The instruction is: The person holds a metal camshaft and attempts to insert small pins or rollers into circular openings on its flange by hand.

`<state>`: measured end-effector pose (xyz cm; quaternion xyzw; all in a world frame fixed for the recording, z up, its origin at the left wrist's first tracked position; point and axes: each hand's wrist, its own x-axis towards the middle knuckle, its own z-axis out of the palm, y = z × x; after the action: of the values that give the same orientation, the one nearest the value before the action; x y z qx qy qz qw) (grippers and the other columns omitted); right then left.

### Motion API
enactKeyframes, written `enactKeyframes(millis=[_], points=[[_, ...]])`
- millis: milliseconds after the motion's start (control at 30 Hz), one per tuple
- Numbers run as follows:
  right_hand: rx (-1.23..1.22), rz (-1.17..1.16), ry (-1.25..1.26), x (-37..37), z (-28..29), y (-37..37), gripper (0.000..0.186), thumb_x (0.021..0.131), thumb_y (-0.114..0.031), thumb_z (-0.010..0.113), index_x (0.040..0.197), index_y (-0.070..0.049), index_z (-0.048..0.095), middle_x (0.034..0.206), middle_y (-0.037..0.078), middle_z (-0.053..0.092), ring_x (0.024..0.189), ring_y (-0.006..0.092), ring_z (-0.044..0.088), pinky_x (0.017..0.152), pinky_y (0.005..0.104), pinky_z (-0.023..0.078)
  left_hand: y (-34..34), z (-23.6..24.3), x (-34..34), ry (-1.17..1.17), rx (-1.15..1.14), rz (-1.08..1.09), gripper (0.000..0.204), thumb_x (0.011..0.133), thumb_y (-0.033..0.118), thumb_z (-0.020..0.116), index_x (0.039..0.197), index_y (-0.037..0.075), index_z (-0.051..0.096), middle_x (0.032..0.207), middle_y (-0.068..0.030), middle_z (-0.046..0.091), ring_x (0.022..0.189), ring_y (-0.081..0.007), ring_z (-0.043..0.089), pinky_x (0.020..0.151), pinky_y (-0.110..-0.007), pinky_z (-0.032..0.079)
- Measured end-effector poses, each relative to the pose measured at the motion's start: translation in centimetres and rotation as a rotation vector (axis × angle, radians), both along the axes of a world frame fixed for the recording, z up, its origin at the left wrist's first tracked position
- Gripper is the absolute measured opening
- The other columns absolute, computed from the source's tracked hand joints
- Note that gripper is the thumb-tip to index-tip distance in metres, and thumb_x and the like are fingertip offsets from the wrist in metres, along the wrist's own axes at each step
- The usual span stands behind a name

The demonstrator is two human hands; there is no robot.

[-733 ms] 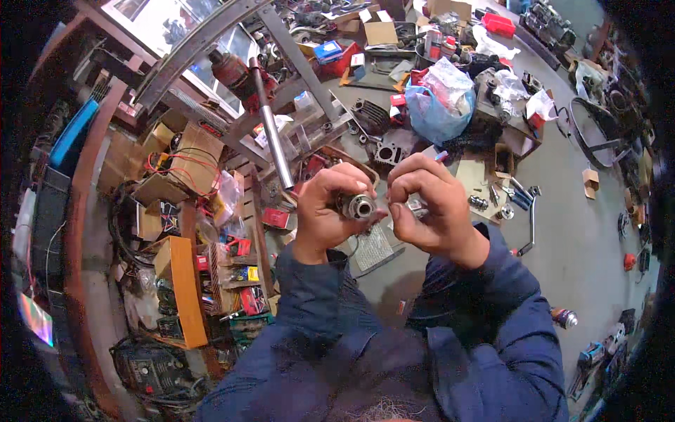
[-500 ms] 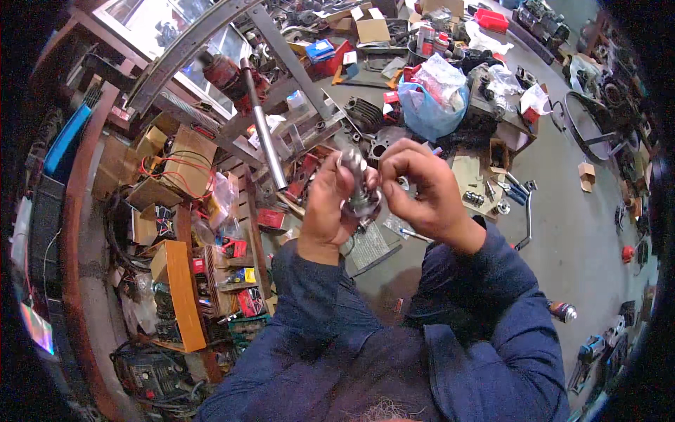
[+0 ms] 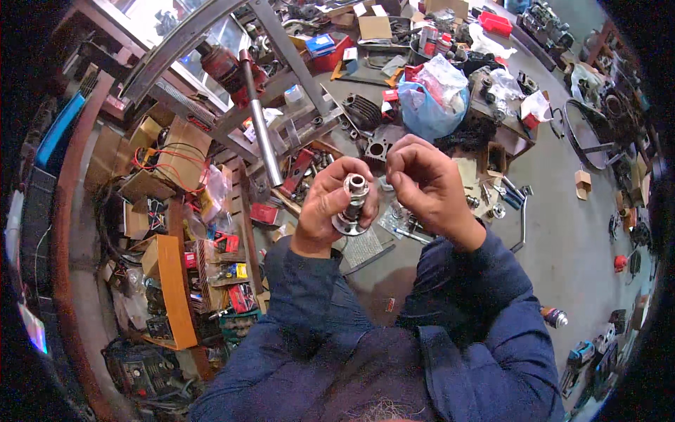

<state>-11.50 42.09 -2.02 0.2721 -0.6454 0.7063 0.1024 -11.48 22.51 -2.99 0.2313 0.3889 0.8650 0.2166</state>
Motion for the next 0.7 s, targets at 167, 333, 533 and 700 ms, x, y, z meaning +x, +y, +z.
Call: enactKeyframes(millis=[167, 333, 533, 700], points=[[0.024, -0.023, 0.025, 0.6, 1.0, -0.3, 0.006, 0.080, 0.001, 0.061, 0.084, 0.002, 0.058, 0.087, 0.007, 0.056, 0.077, 0.0150, 0.056, 0.071, 0.0283, 0.046, -0.7, -0.4, -0.4, 0.046, 0.074, -0.053, 0.047, 0.082, 0.033, 0.075, 0.109, 0.006, 0.048, 0.074, -0.0143, 0.060, 0.054, -0.0158, 0.055, 0.046, -0.026, 0.045], [0.070, 0.059, 0.034, 1.3, 1.3, -0.5, 0.007, 0.081, -0.001, 0.062, 0.083, 0.000, 0.056, 0.090, 0.006, 0.054, 0.081, 0.0142, 0.052, 0.072, 0.0266, 0.042, -1.1, -0.5, -0.3, 0.029, 0.084, -0.088, 0.044, 0.080, 0.031, 0.075, 0.107, 0.005, 0.051, 0.074, -0.0152, 0.062, 0.054, -0.0166, 0.057, 0.045, -0.027, 0.046], [0.137, 0.013, 0.209, 1.7, 1.8, -0.6, 0.012, 0.076, -0.003, 0.068, 0.086, 0.001, 0.063, 0.086, 0.012, 0.061, 0.078, 0.0242, 0.063, 0.070, 0.0334, 0.050, -1.0, -0.1, 0.0, 0.066, -0.039, -0.018, 0.045, 0.078, 0.030, 0.075, 0.106, 0.002, 0.054, 0.077, -0.0131, 0.064, 0.061, -0.0176, 0.063, 0.049, -0.027, 0.051], [0.143, 0.032, 0.101, 1.5, 1.7, -0.3, 0.011, 0.077, -0.004, 0.068, 0.086, 0.002, 0.064, 0.084, 0.011, 0.063, 0.075, 0.0226, 0.064, 0.069, 0.0329, 0.051, -0.8, 0.5, 0.2, 0.046, -0.143, 0.018, 0.044, 0.079, 0.031, 0.076, 0.105, 0.002, 0.054, 0.083, -0.0127, 0.066, 0.065, -0.0163, 0.065, 0.052, -0.027, 0.052]])
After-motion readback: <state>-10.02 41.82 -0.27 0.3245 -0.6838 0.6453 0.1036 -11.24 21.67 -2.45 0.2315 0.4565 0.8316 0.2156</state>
